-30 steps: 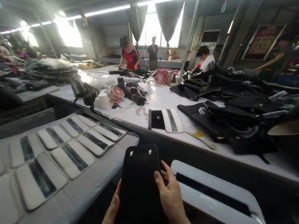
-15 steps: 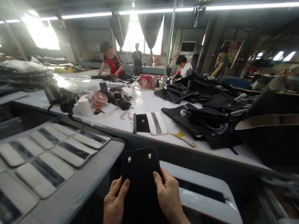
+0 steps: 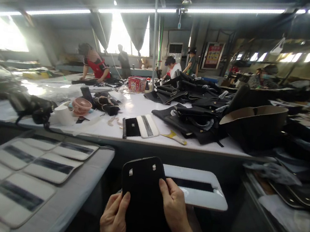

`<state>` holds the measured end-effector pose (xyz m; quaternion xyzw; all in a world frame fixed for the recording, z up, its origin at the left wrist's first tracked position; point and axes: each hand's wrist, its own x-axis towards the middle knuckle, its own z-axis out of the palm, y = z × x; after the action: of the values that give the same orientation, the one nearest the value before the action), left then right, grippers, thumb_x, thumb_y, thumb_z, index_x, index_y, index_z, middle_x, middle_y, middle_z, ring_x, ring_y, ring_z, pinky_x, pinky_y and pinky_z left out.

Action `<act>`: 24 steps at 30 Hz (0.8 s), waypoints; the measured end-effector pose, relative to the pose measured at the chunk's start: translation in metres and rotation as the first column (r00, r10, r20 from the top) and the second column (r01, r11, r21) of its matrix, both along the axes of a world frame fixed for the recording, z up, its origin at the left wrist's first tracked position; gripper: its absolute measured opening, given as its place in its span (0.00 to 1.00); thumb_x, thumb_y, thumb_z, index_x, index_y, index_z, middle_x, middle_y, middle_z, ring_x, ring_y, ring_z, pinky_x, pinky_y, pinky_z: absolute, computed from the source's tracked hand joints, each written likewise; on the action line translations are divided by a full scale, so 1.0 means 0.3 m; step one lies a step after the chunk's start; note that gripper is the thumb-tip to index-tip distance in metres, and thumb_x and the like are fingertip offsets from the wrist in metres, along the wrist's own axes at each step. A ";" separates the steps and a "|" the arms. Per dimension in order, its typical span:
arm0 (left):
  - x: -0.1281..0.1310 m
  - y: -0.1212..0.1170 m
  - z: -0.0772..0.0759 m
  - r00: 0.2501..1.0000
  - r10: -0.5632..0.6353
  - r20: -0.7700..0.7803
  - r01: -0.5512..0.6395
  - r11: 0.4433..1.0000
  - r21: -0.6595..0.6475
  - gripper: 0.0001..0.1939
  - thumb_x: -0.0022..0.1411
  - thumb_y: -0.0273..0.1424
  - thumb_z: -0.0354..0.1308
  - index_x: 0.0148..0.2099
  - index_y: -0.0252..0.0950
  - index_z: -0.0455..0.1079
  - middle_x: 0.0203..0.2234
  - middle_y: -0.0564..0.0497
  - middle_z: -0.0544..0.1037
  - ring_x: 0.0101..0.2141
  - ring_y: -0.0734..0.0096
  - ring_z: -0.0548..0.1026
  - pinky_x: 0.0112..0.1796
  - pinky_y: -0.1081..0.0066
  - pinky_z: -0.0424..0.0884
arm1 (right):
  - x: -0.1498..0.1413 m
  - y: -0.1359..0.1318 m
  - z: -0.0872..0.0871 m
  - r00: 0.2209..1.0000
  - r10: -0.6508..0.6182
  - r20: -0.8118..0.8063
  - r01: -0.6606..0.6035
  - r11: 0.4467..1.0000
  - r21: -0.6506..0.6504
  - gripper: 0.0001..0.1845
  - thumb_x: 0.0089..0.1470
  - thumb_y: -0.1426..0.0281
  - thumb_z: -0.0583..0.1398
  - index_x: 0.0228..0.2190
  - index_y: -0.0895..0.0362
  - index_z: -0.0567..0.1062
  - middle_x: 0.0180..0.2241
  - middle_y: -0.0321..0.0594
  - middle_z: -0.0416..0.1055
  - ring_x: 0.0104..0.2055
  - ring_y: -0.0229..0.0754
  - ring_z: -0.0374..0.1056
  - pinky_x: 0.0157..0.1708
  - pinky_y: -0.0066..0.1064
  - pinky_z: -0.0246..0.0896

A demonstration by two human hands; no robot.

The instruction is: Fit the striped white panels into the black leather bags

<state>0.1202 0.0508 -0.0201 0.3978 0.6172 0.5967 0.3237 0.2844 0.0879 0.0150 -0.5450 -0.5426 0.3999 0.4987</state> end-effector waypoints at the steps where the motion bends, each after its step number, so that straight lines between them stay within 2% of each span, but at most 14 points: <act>1: 0.002 0.000 0.002 1.000 -0.017 -0.017 0.017 1.000 -0.001 0.21 0.57 0.50 0.63 0.38 0.36 0.77 0.33 0.53 0.72 0.36 0.69 0.71 0.36 0.76 0.66 | 0.008 0.004 0.013 1.000 0.012 0.004 -0.012 1.000 -0.002 0.20 0.63 0.51 0.52 0.33 0.55 0.68 0.27 0.37 0.69 0.29 0.41 0.64 0.28 0.30 0.57; 3: 0.002 0.006 0.012 0.999 -0.046 -0.027 0.046 0.999 -0.005 0.22 0.57 0.50 0.63 0.44 0.37 0.78 0.37 0.52 0.74 0.40 0.66 0.72 0.40 0.74 0.66 | 0.020 0.019 0.040 0.999 0.021 0.044 -0.021 1.000 0.006 0.19 0.63 0.52 0.53 0.44 0.54 0.68 0.33 0.40 0.74 0.34 0.45 0.70 0.33 0.32 0.61; 4: 0.000 0.012 0.018 0.999 -0.049 -0.021 0.049 0.999 -0.008 0.25 0.57 0.50 0.63 0.48 0.38 0.76 0.39 0.51 0.75 0.42 0.65 0.73 0.42 0.73 0.66 | 0.024 0.027 0.052 0.997 0.014 0.076 -0.015 1.000 0.018 0.20 0.63 0.53 0.54 0.47 0.54 0.67 0.35 0.41 0.75 0.35 0.46 0.71 0.35 0.33 0.61; 7: -0.013 0.036 0.032 0.999 -0.029 -0.030 0.029 1.000 -0.010 0.28 0.57 0.51 0.62 0.54 0.38 0.74 0.41 0.50 0.76 0.43 0.62 0.73 0.43 0.71 0.67 | 0.021 0.041 0.068 0.986 -0.009 0.167 -0.001 0.998 0.057 0.16 0.64 0.55 0.51 0.41 0.54 0.69 0.32 0.42 0.75 0.34 0.47 0.72 0.35 0.34 0.61; 10: -0.025 0.052 0.037 0.989 -0.008 -0.145 0.010 1.000 0.008 0.23 0.58 0.51 0.60 0.44 0.38 0.78 0.32 0.53 0.73 0.34 0.69 0.71 0.36 0.73 0.65 | 0.011 0.036 0.060 0.983 -0.017 0.184 0.006 0.998 0.061 0.16 0.65 0.56 0.50 0.35 0.53 0.69 0.28 0.39 0.72 0.30 0.45 0.69 0.32 0.33 0.59; 12: -0.028 0.054 0.034 0.982 0.010 -0.188 -0.007 1.000 0.021 0.22 0.59 0.52 0.60 0.39 0.38 0.78 0.30 0.54 0.70 0.31 0.71 0.69 0.33 0.74 0.63 | 0.008 0.031 0.053 0.988 -0.016 0.156 0.006 0.998 0.066 0.16 0.64 0.56 0.51 0.33 0.53 0.68 0.28 0.39 0.72 0.30 0.44 0.68 0.31 0.32 0.58; 17: -0.026 0.054 0.022 0.982 0.048 -0.184 -0.040 0.998 0.050 0.22 0.57 0.52 0.61 0.40 0.39 0.78 0.35 0.53 0.73 0.37 0.69 0.71 0.39 0.75 0.63 | -0.005 0.037 0.042 0.991 -0.051 0.124 0.039 0.994 0.098 0.16 0.64 0.54 0.51 0.34 0.53 0.65 0.27 0.37 0.69 0.29 0.42 0.65 0.29 0.31 0.55; 24: -0.029 0.065 0.031 0.994 0.036 -0.104 -0.040 0.998 -0.044 0.23 0.57 0.53 0.60 0.31 0.35 0.73 0.27 0.54 0.70 0.31 0.70 0.69 0.32 0.74 0.64 | -0.033 0.059 -0.002 0.991 -0.047 0.124 0.030 0.990 0.136 0.19 0.66 0.55 0.50 0.27 0.53 0.62 0.21 0.32 0.58 0.23 0.38 0.54 0.25 0.31 0.47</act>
<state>0.1115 0.0703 -0.0108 0.4086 0.6541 0.5671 0.2892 0.2746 0.1056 0.0145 -0.5450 -0.5881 0.3174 0.5064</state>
